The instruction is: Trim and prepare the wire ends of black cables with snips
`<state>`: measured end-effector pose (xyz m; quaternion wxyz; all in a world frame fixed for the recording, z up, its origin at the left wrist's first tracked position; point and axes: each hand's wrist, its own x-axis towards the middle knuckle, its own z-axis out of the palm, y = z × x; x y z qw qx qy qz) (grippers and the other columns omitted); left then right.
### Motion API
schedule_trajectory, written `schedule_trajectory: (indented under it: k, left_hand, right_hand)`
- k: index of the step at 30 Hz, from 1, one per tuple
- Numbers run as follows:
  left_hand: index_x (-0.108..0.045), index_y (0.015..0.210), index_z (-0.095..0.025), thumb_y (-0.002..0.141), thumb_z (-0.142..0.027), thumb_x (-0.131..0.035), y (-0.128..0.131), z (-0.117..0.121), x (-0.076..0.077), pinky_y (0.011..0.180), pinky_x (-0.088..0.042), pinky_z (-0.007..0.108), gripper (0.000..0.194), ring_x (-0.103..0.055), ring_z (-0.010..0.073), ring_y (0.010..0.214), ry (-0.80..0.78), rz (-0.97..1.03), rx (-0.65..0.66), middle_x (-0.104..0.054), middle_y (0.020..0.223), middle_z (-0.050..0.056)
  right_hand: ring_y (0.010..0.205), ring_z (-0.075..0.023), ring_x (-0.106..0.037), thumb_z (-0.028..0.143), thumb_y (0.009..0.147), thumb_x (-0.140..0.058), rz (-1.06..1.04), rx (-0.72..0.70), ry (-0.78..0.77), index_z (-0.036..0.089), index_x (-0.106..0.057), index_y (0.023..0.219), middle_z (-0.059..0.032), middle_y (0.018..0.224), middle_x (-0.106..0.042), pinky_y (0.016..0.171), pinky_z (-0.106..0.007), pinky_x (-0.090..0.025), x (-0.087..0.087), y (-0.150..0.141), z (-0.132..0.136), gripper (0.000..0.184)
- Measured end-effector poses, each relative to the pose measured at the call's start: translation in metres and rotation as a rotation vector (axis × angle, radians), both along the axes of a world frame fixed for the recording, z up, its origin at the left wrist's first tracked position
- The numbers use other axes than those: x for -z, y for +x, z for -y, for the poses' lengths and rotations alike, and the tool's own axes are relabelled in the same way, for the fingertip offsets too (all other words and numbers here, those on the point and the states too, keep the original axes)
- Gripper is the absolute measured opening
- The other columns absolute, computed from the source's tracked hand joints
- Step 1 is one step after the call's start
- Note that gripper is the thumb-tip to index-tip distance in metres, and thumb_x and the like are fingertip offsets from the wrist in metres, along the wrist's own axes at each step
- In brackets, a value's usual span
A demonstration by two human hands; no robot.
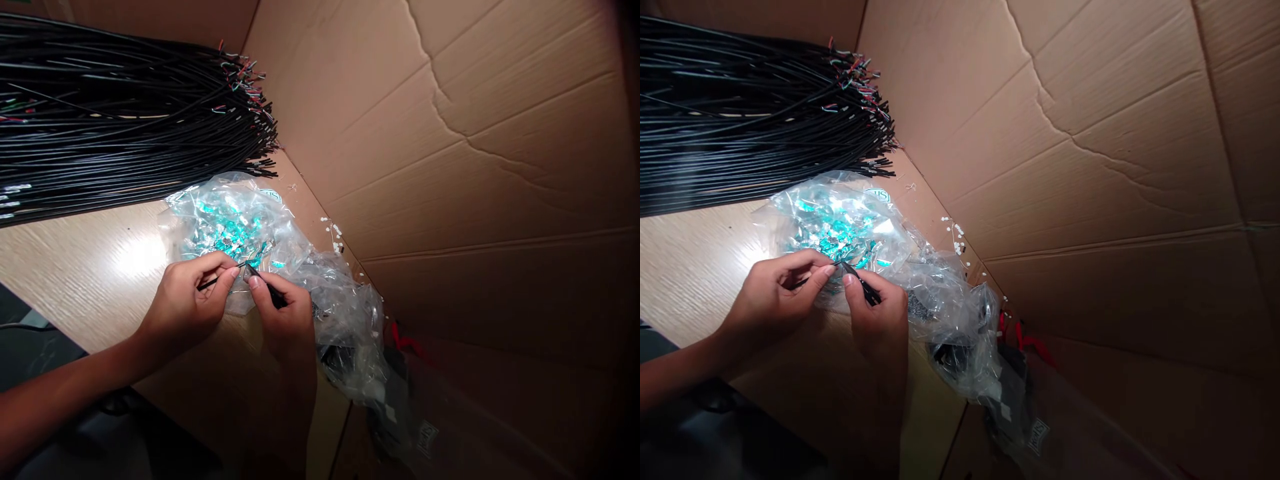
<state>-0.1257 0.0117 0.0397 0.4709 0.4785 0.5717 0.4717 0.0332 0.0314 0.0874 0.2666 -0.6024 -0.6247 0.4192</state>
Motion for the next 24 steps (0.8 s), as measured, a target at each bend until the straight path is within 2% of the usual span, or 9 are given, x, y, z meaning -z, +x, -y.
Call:
schedule_trajectory:
  k: [4, 10, 15, 24]
  left_hand:
    - [-0.068, 0.082, -0.020, 0.099, -0.030, -0.061, 0.003, -0.001, 0.000, 0.057, -0.041, 0.024, 0.020, -0.056, 0.0120, 0.064, 0.012, -0.072, -0.026, -0.063, 0.071, -0.003]
    - [-0.059, 0.070, -0.021, 0.097, -0.030, -0.059, 0.004, -0.002, 0.000, 0.054, -0.034, 0.027, 0.028, -0.043, 0.0107, 0.054, 0.018, -0.225, -0.029, -0.049, 0.059, -0.006]
    - [-0.056, 0.067, -0.021, 0.095, -0.031, -0.059, 0.005, -0.004, 0.001, 0.054, -0.033, 0.028, 0.030, -0.042, 0.0108, 0.054, -0.001, -0.258, -0.030, -0.048, 0.059, -0.006]
    - [-0.058, 0.073, -0.021, 0.098, -0.031, -0.057, 0.002, -0.002, -0.001, 0.055, -0.036, 0.027, 0.026, -0.045, 0.0108, 0.056, 0.025, -0.227, -0.001, -0.051, 0.063, -0.006]
  right_hand:
    - [0.080, -0.0193, -0.067, 0.036, 0.097, -0.065, -0.026, -0.009, -0.036, 0.020, -0.083, 0.089, -0.0025, 0.086, -0.077, 0.070, -0.028, -0.050, 0.004, 0.001, -0.006, 0.025]
    - [0.082, -0.0196, -0.067, 0.036, 0.096, -0.064, -0.067, 0.012, -0.123, 0.019, -0.079, 0.082, -0.0023, 0.085, -0.076, 0.075, -0.028, -0.050, 0.010, 0.000, -0.009, 0.027]
    - [0.082, -0.0197, -0.067, 0.036, 0.094, -0.065, -0.074, 0.045, -0.146, 0.018, -0.078, 0.080, -0.0026, 0.083, -0.076, 0.074, -0.028, -0.050, 0.012, -0.002, -0.008, 0.026]
    - [0.081, -0.0191, -0.066, 0.036, 0.096, -0.066, -0.038, 0.050, -0.054, 0.019, -0.082, 0.095, -0.0033, 0.090, -0.077, 0.070, -0.029, -0.048, 0.013, 0.004, -0.001, 0.024]
